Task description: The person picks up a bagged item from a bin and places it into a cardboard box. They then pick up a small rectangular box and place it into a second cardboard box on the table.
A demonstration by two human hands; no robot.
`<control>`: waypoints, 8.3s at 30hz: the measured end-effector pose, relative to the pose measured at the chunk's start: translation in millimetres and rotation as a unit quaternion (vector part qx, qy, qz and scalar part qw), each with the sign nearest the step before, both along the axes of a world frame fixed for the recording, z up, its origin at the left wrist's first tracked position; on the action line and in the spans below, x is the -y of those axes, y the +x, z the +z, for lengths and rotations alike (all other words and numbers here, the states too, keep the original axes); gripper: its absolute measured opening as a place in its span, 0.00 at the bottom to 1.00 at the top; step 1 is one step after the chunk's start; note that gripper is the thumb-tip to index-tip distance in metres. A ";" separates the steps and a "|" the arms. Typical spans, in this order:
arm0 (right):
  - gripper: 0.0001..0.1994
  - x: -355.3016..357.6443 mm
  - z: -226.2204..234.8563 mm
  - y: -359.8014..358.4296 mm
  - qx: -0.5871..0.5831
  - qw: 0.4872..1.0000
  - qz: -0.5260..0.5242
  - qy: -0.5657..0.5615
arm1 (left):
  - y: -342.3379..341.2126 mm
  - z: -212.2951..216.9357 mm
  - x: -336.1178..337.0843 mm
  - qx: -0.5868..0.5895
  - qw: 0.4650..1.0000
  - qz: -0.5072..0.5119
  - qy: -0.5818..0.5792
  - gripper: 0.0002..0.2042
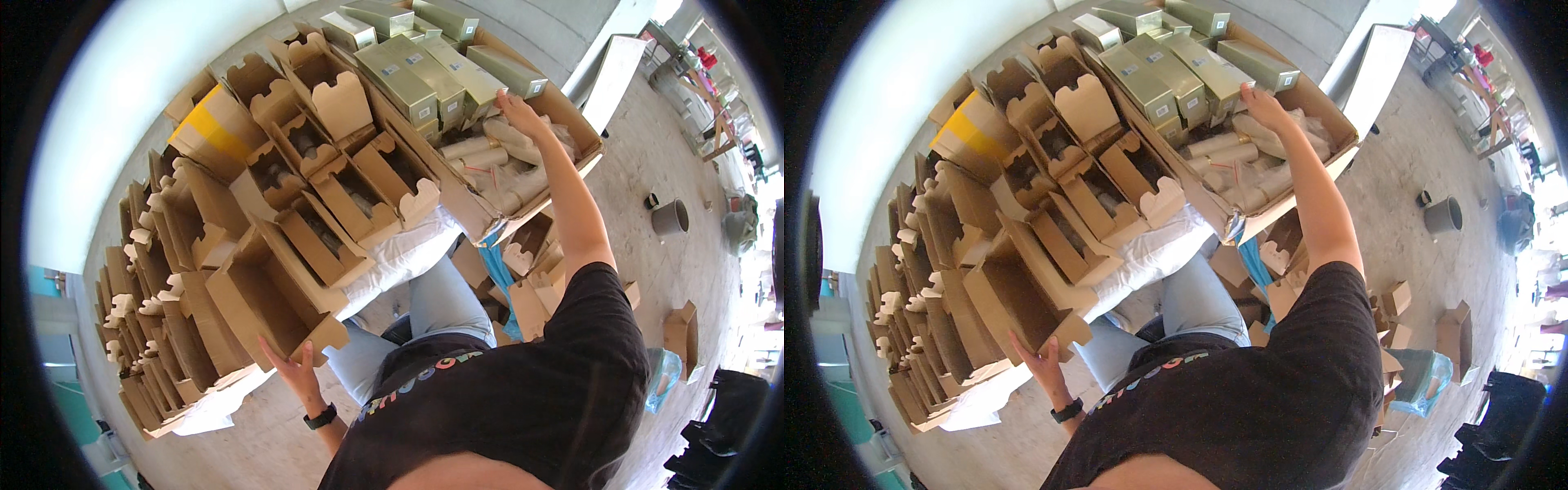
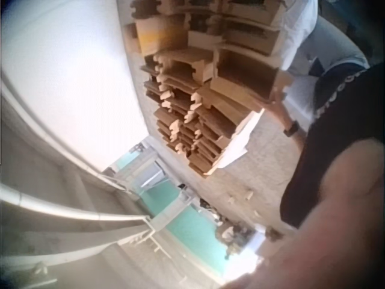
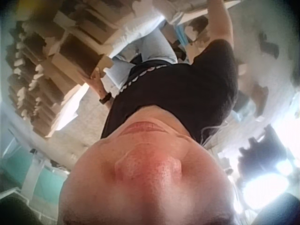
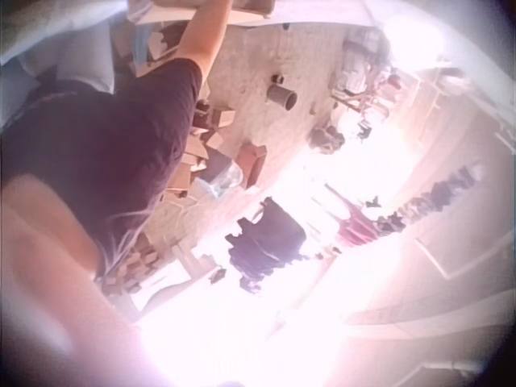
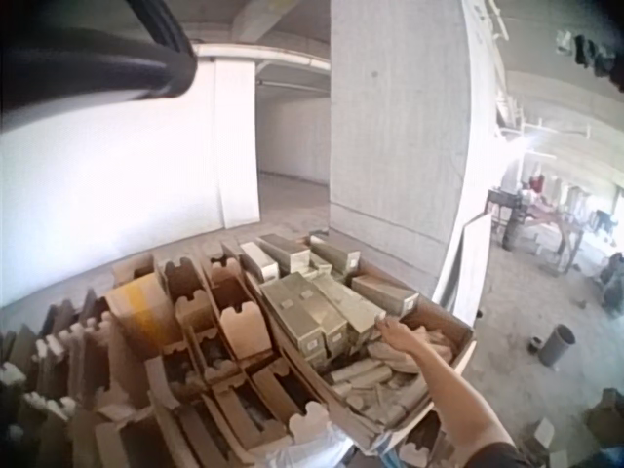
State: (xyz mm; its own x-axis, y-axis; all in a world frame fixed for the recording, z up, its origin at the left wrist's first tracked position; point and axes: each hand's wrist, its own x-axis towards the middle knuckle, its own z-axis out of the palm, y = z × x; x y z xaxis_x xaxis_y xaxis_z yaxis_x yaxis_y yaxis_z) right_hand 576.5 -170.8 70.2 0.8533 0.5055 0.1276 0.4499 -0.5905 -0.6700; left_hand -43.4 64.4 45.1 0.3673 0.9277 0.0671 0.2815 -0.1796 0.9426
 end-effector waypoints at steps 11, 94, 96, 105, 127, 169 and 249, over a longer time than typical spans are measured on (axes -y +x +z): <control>0.20 5.6 31.8 -8.4 -0.010 0.974 -0.157 0.163 | -0.4 1.4 0.6 0.000 1.000 -0.009 0.004 0.46; 0.32 -129.0 64.5 -150.9 0.368 0.928 -0.033 -0.047 | -1.2 -5.0 1.5 0.036 0.999 0.001 -0.034 0.48; 0.31 -129.5 63.5 -149.3 0.355 0.933 -0.049 -0.019 | -4.2 -8.3 -0.5 0.028 0.999 0.003 -0.026 0.48; 0.22 -107.6 62.9 -100.8 -0.181 0.833 -0.034 0.521 | -2.6 -7.5 1.4 0.002 1.000 0.012 -0.014 0.48; 0.25 -94.8 112.3 -133.1 -0.402 0.701 0.215 0.549 | 1.4 -4.8 1.4 0.037 0.999 0.010 -0.020 0.48; 0.27 -206.0 88.0 -464.0 0.281 0.888 0.352 0.088 | -3.2 -6.7 -3.3 0.041 0.999 0.007 0.026 0.50; 0.33 -265.0 2.6 -375.9 0.187 0.909 0.371 0.021 | -3.6 -11.0 -11.7 0.007 0.998 -0.027 0.059 0.51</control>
